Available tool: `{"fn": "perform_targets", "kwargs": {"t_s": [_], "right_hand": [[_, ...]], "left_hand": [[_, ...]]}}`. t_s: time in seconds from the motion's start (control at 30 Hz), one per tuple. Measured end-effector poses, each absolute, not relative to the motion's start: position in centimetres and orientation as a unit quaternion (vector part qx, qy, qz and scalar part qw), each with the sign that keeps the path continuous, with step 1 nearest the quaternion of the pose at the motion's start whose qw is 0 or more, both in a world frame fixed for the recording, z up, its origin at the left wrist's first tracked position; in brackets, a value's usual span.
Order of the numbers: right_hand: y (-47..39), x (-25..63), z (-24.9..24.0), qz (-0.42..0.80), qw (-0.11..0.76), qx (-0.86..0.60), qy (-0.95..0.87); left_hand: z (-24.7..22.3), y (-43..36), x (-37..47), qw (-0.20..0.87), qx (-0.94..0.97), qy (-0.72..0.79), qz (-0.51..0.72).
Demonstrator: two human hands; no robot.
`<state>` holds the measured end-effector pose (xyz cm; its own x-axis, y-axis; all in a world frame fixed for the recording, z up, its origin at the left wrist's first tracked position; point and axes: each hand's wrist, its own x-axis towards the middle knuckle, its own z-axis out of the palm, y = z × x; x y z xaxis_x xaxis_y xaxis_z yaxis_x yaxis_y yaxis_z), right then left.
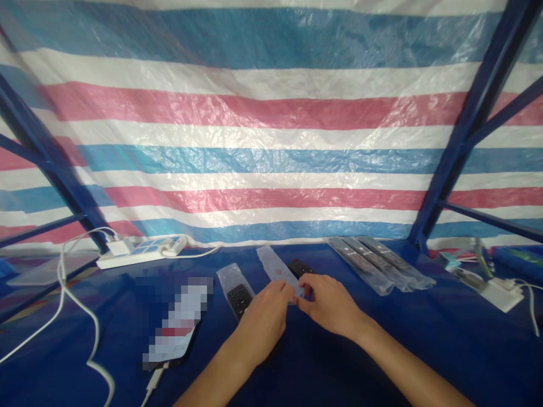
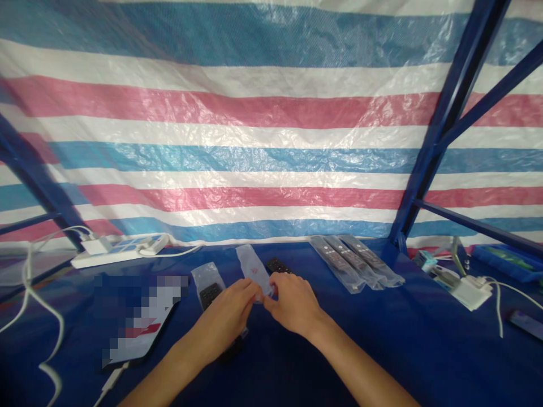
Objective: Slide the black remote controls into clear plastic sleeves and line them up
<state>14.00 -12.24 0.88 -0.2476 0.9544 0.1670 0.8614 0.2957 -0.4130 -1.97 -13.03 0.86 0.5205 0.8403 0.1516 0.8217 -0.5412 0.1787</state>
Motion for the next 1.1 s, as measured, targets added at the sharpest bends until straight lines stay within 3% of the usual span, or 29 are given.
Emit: {"fn": "perform_targets", "kwargs": {"t_s": [0.37,0.7,1.1], "right_hand": [[-12.4,13.9,0.3,0.187,0.312,-0.551,-0.751],[-12.2,13.9,-0.6,0.102,0.286,-0.563,-0.769],[-12.5,13.9,-0.3,0.091,0.267,-0.556,-0.782]], "left_hand": [[0.9,-13.4,-1.8,0.024,0.838,0.51,0.194],[0.1,-13.6,-1.5,0.022,0.834,0.493,0.246],[0.2,-14.6,-0.4,-0.08,0.8,0.578,0.135]]}}
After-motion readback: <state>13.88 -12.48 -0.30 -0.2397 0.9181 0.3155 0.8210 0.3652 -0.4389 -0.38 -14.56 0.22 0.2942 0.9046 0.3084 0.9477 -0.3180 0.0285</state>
